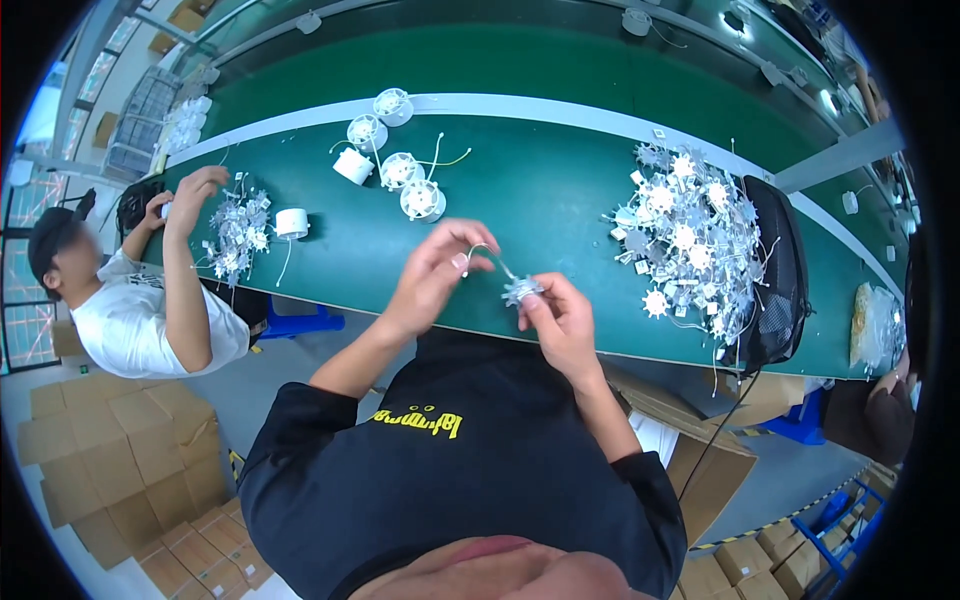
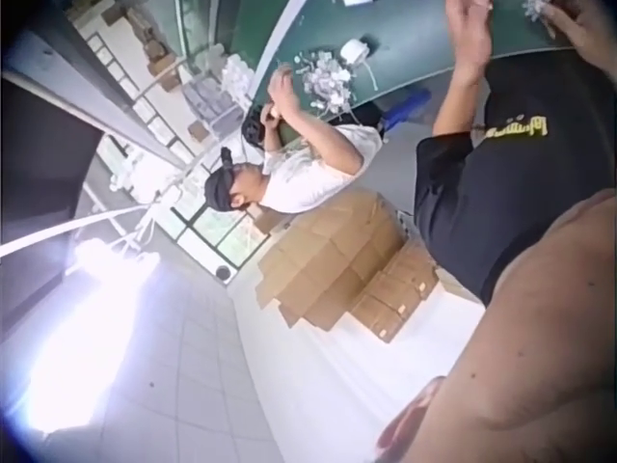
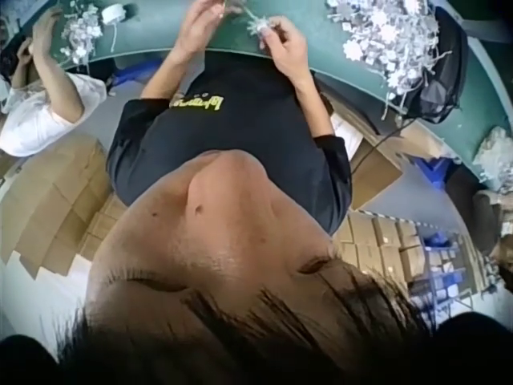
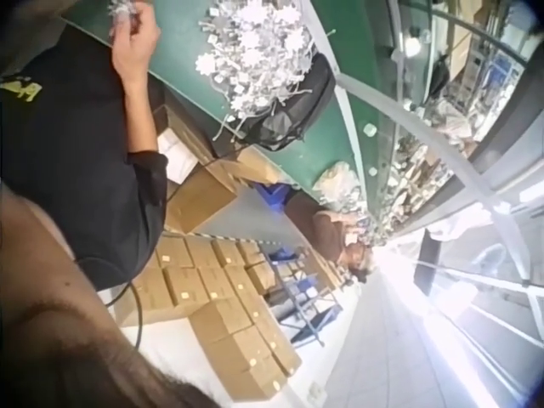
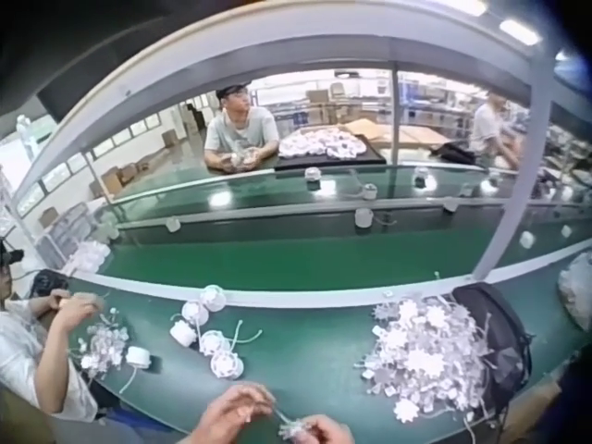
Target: Assembling small decorative lighting components on a production line.
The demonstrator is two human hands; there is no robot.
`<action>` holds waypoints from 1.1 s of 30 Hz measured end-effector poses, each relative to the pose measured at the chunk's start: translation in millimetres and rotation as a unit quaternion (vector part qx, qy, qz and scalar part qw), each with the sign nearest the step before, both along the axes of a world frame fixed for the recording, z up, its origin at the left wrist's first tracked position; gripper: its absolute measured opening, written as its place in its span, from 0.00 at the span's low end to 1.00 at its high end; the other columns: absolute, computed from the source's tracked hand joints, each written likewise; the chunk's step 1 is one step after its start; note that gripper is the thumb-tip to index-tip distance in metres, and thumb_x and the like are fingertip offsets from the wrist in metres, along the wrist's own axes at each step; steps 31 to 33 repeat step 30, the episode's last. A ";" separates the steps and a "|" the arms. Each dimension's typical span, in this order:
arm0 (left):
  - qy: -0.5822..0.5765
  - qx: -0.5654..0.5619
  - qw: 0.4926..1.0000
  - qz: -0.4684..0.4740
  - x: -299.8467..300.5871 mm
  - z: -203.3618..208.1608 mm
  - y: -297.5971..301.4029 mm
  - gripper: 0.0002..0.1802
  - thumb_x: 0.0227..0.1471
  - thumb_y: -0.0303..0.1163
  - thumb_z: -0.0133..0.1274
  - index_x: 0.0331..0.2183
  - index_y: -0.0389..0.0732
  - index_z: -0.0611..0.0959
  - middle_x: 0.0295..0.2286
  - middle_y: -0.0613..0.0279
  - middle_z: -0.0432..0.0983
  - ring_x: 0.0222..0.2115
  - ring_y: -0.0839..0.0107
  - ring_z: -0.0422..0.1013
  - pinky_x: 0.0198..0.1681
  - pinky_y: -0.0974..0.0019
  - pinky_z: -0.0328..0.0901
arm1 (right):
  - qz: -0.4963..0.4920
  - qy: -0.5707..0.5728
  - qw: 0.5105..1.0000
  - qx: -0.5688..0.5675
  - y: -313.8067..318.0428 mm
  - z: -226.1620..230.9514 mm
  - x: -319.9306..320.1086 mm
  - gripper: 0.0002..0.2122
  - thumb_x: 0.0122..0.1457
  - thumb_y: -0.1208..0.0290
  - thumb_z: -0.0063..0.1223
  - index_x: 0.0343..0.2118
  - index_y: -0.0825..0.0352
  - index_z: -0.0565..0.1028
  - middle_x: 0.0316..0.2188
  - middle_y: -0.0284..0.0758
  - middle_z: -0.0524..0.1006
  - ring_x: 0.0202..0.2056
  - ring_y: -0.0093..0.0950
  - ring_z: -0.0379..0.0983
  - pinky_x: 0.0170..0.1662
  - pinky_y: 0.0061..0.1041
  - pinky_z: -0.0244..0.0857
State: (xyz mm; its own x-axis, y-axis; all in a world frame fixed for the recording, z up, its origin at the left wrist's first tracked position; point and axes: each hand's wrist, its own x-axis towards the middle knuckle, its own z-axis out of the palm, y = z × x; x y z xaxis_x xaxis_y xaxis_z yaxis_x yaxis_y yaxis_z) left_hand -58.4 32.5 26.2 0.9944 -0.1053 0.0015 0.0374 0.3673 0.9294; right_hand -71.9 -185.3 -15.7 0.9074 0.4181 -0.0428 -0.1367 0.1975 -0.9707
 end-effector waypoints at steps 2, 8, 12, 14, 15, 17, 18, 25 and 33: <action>-0.195 0.466 0.857 0.103 12.0 7.0 15.0 0.17 0.60 0.31 0.54 0.49 0.36 0.75 0.40 0.54 0.68 0.42 0.65 0.69 0.49 0.63 0.67 | -0.081 0.009 0.996 0.048 -4.8 -1.6 0.9 0.07 0.71 0.72 0.49 0.43 0.71 0.72 0.30 0.32 0.77 0.29 0.19 0.75 0.35 0.18 0.69; -0.165 0.653 0.728 0.129 2.1 -2.7 15.7 0.25 0.56 0.27 0.58 0.55 0.38 0.75 0.44 0.51 0.68 0.43 0.61 0.72 0.46 0.62 0.69 | -0.225 -0.007 0.968 0.109 -9.5 -8.6 14.1 0.08 0.73 0.69 0.46 0.43 0.70 0.71 0.36 0.34 0.79 0.31 0.19 0.73 0.35 0.18 0.68; -0.107 0.478 0.871 -0.025 -1.9 -4.9 -15.9 0.22 0.56 0.24 0.57 0.53 0.40 0.78 0.45 0.52 0.70 0.38 0.64 0.72 0.41 0.64 0.70 | -0.281 -0.030 0.955 0.093 -1.5 -9.4 18.3 0.09 0.74 0.69 0.43 0.44 0.70 0.70 0.38 0.36 0.79 0.34 0.21 0.75 0.37 0.20 0.69; -0.155 0.468 0.868 -0.064 2.5 -5.0 -28.4 0.20 0.56 0.24 0.57 0.52 0.41 0.79 0.43 0.53 0.72 0.35 0.64 0.72 0.38 0.64 0.71 | -0.279 -0.100 0.955 0.024 -0.7 -14.7 23.0 0.08 0.74 0.71 0.40 0.45 0.70 0.70 0.38 0.37 0.79 0.38 0.23 0.76 0.39 0.20 0.70; -0.154 0.480 0.860 -0.083 6.1 -0.8 -34.4 0.19 0.56 0.25 0.58 0.51 0.41 0.80 0.40 0.54 0.73 0.32 0.65 0.72 0.37 0.64 0.70 | -0.284 -0.097 0.954 0.022 0.2 -16.0 23.4 0.08 0.74 0.71 0.40 0.45 0.70 0.70 0.38 0.37 0.79 0.38 0.23 0.76 0.39 0.20 0.70; -0.151 0.503 0.842 -0.123 12.6 4.7 -42.4 0.16 0.57 0.26 0.59 0.48 0.41 0.81 0.34 0.58 0.75 0.27 0.66 0.72 0.34 0.65 0.70 | -0.293 -0.096 0.951 0.021 3.8 -18.1 24.4 0.08 0.73 0.70 0.43 0.44 0.71 0.70 0.37 0.37 0.79 0.35 0.24 0.76 0.38 0.24 0.70; -0.151 0.501 0.842 -0.128 16.1 3.1 -43.4 0.16 0.57 0.26 0.59 0.48 0.41 0.81 0.34 0.58 0.75 0.27 0.66 0.72 0.34 0.65 0.70 | -0.296 -0.097 0.950 0.022 4.5 -18.8 26.3 0.08 0.73 0.70 0.44 0.44 0.71 0.70 0.37 0.37 0.79 0.34 0.25 0.76 0.38 0.25 0.70; -0.205 0.511 0.832 -0.071 20.3 -15.9 -38.1 0.08 0.56 0.28 0.61 0.38 0.37 0.84 0.25 0.60 0.74 0.23 0.65 0.72 0.31 0.63 0.68 | -0.275 -0.150 0.931 -0.189 1.9 -24.3 34.3 0.07 0.72 0.72 0.47 0.45 0.69 0.70 0.38 0.39 0.81 0.36 0.24 0.78 0.40 0.22 0.71; -0.152 0.538 0.814 -0.158 19.4 -14.4 -25.0 0.06 0.56 0.29 0.61 0.35 0.37 0.85 0.26 0.57 0.76 0.25 0.65 0.75 0.31 0.61 0.69 | -0.250 -0.153 0.912 -0.289 0.3 -21.3 35.9 0.08 0.71 0.70 0.49 0.46 0.69 0.70 0.37 0.41 0.81 0.36 0.28 0.80 0.39 0.22 0.72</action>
